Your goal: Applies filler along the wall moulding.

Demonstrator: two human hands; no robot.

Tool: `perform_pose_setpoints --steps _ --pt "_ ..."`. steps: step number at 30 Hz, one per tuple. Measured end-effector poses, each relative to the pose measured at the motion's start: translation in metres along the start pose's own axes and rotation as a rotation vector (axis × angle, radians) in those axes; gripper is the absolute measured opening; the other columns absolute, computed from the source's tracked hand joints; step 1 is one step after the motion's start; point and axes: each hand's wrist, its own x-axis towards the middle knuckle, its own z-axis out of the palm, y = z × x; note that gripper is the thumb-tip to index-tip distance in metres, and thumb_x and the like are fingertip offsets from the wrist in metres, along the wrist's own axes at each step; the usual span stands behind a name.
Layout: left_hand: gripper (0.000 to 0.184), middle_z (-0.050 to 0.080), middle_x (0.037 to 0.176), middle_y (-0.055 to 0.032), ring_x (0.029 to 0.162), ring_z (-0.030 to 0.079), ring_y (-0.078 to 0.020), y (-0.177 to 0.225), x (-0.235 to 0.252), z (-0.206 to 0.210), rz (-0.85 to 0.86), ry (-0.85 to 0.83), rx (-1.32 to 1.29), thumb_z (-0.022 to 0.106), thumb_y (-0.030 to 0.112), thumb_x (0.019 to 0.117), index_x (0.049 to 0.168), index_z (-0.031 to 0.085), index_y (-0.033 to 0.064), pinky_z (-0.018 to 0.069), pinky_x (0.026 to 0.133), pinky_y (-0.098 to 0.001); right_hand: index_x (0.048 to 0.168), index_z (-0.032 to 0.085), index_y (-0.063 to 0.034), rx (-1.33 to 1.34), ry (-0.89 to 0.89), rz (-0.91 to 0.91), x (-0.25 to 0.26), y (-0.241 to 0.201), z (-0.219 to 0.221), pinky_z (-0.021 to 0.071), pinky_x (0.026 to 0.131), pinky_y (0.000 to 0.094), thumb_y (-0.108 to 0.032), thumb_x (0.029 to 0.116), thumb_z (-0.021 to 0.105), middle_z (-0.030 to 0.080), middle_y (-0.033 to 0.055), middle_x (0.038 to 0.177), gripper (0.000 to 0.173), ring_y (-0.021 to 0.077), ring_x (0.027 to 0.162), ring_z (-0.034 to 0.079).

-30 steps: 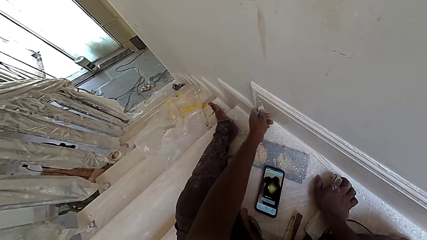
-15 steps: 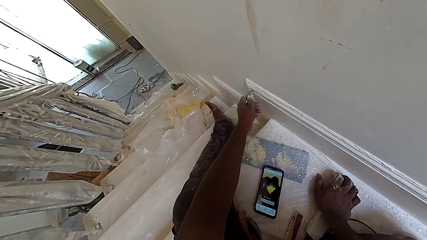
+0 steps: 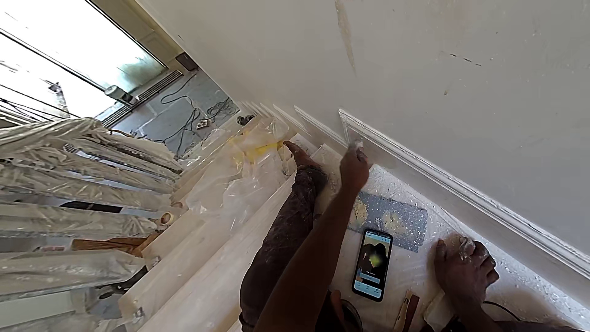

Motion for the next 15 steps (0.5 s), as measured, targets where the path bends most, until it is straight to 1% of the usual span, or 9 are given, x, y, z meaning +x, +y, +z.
perform_pose_setpoints --steps 1,3,4,5,7,9,11,13,15 --pt "0.041 0.071 0.109 -0.0198 0.096 0.071 -0.0339 0.004 -0.015 0.005 0.041 -0.073 0.048 0.035 0.019 0.1122 0.145 0.051 0.0014 0.0566 0.090 -0.0547 0.139 0.055 0.0061 0.000 0.008 -0.002 0.000 0.000 0.000 0.0365 0.106 0.0701 -0.051 0.0991 0.053 0.049 0.0324 0.147 0.070 0.0531 0.137 0.045" --pt "0.040 0.072 0.111 -0.0187 0.101 0.071 -0.0337 0.008 -0.041 0.015 0.152 -0.218 0.117 0.037 0.018 0.1120 0.144 0.055 0.0035 0.0559 0.093 -0.0551 0.139 0.055 0.0058 0.008 0.015 -0.006 0.000 0.000 0.001 0.0366 0.105 0.0706 -0.050 0.0995 0.053 0.048 0.0325 0.147 0.069 0.0534 0.137 0.045" --pt "0.040 0.073 0.111 -0.0168 0.101 0.071 -0.0326 0.009 -0.050 0.019 0.193 -0.262 0.129 0.037 0.020 0.1126 0.145 0.056 0.0055 0.0557 0.093 -0.0547 0.139 0.055 0.0058 0.013 0.016 -0.006 -0.001 0.000 0.001 0.0369 0.104 0.0707 -0.050 0.0997 0.053 0.048 0.0326 0.147 0.068 0.0536 0.137 0.045" --pt "0.040 0.073 0.110 -0.0153 0.098 0.071 -0.0313 0.010 -0.054 0.021 0.200 -0.281 0.118 0.037 0.023 0.1135 0.145 0.055 0.0064 0.0558 0.092 -0.0535 0.139 0.055 0.0061 0.017 0.013 -0.004 -0.002 0.000 0.001 0.0368 0.104 0.0706 -0.050 0.0997 0.053 0.047 0.0326 0.148 0.069 0.0536 0.138 0.044" --pt "0.040 0.073 0.108 -0.0159 0.089 0.072 -0.0295 0.008 -0.049 0.020 0.143 -0.227 0.040 0.035 0.021 0.1135 0.143 0.054 0.0034 0.0580 0.086 -0.0509 0.139 0.055 0.0069 0.016 0.017 -0.005 -0.001 0.000 0.000 0.0369 0.105 0.0703 -0.050 0.0997 0.053 0.047 0.0325 0.148 0.069 0.0533 0.138 0.045" --pt "0.041 0.073 0.110 -0.0176 0.090 0.072 -0.0306 0.000 -0.031 0.010 0.030 -0.125 -0.034 0.032 0.021 0.1136 0.144 0.051 0.0014 0.0585 0.086 -0.0518 0.138 0.055 0.0070 0.010 0.016 -0.005 0.000 0.000 0.001 0.0370 0.105 0.0698 -0.051 0.0998 0.053 0.047 0.0324 0.148 0.069 0.0531 0.137 0.045" --pt "0.041 0.072 0.109 -0.0179 0.088 0.073 -0.0308 -0.006 -0.008 -0.003 -0.037 -0.027 -0.102 0.031 0.021 0.1138 0.146 0.048 0.0018 0.0594 0.083 -0.0517 0.139 0.055 0.0062 0.000 0.010 0.001 0.000 0.000 0.001 0.0367 0.105 0.0693 -0.051 0.0999 0.053 0.047 0.0318 0.148 0.069 0.0524 0.138 0.045" --pt "0.041 0.072 0.105 -0.0148 0.080 0.071 -0.0260 -0.004 0.010 -0.012 -0.091 0.033 -0.173 0.031 0.024 0.1148 0.147 0.047 0.0049 0.0593 0.075 -0.0455 0.139 0.055 0.0061 -0.004 0.005 0.002 0.000 -0.001 0.001 0.0366 0.106 0.0690 -0.050 0.0999 0.053 0.047 0.0319 0.149 0.069 0.0521 0.138 0.045" --pt "0.040 0.072 0.102 -0.0125 0.076 0.070 -0.0225 0.001 0.019 -0.014 -0.111 0.062 -0.191 0.032 0.025 0.1150 0.147 0.047 0.0065 0.0590 0.071 -0.0410 0.138 0.055 0.0062 -0.006 0.016 0.000 0.000 -0.002 0.000 0.0369 0.105 0.0689 -0.050 0.0994 0.053 0.048 0.0320 0.148 0.069 0.0522 0.137 0.046"
